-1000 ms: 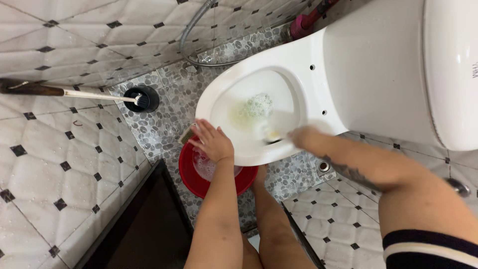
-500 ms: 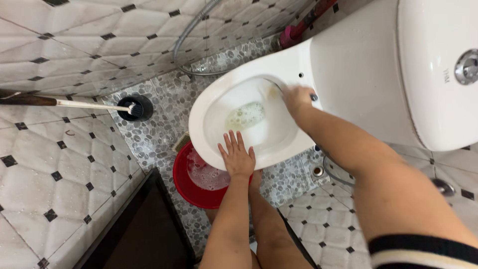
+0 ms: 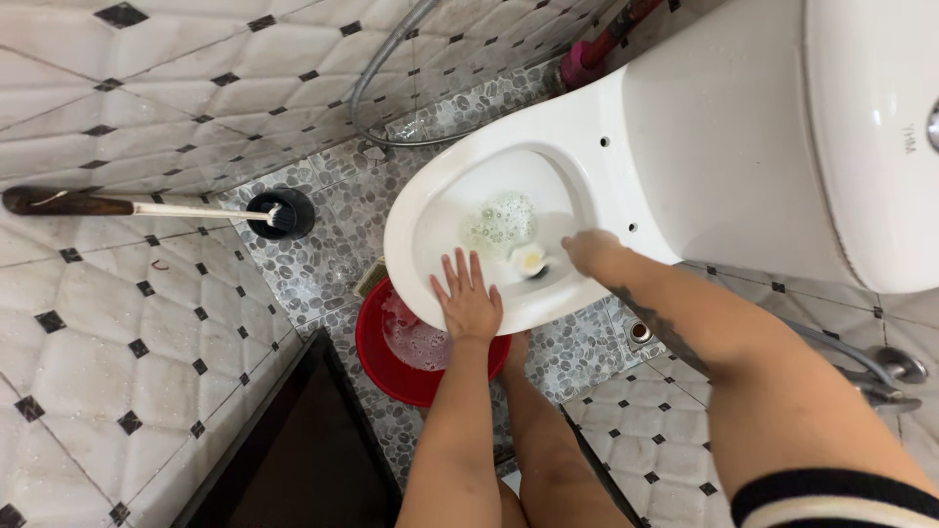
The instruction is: The person scrubs a toilet bowl with a brush using soapy water from a basin, then rinses the toilet and brush with a handheld sprayer.
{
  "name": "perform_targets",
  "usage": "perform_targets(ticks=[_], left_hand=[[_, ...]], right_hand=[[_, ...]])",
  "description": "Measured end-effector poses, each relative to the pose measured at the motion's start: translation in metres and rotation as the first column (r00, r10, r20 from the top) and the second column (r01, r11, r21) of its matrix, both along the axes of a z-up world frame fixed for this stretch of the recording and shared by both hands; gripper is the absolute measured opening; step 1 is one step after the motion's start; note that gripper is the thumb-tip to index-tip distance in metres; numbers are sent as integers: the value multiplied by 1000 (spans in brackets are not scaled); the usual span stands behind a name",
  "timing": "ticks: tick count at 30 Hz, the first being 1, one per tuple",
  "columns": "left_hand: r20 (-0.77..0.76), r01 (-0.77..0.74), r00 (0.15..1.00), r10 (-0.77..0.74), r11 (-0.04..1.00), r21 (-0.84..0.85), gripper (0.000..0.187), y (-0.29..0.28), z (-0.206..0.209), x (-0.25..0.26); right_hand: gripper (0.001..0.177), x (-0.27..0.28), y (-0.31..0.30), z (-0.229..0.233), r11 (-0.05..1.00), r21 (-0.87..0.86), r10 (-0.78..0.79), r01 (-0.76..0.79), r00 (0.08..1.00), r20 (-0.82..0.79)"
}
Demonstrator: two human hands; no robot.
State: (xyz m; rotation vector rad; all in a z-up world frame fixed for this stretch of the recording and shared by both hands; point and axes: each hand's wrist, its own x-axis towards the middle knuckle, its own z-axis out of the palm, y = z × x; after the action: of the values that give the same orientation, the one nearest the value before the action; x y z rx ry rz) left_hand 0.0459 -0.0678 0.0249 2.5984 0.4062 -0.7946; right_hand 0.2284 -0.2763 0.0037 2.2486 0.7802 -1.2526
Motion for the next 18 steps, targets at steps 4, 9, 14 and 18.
perform_targets(ticks=[4, 9, 14, 18], left_hand=[[325, -499, 841, 433, 853, 155, 75, 12, -21, -4], [433, -719, 654, 621, 687, 100, 78, 21, -39, -7], [436, -691, 671, 600, 719, 74, 77, 27, -36, -8], [399, -678, 701, 592, 727, 112, 76, 27, -33, -6]], right_hand=[[28, -33, 35, 35, 960, -11, 274, -279, 933, 232], [55, -48, 70, 32, 978, 107, 170, -177, 983, 70], [45, -66, 73, -35, 987, 36, 136, -155, 938, 319], [23, -41, 85, -84, 990, 55, -140, 133, 976, 166]])
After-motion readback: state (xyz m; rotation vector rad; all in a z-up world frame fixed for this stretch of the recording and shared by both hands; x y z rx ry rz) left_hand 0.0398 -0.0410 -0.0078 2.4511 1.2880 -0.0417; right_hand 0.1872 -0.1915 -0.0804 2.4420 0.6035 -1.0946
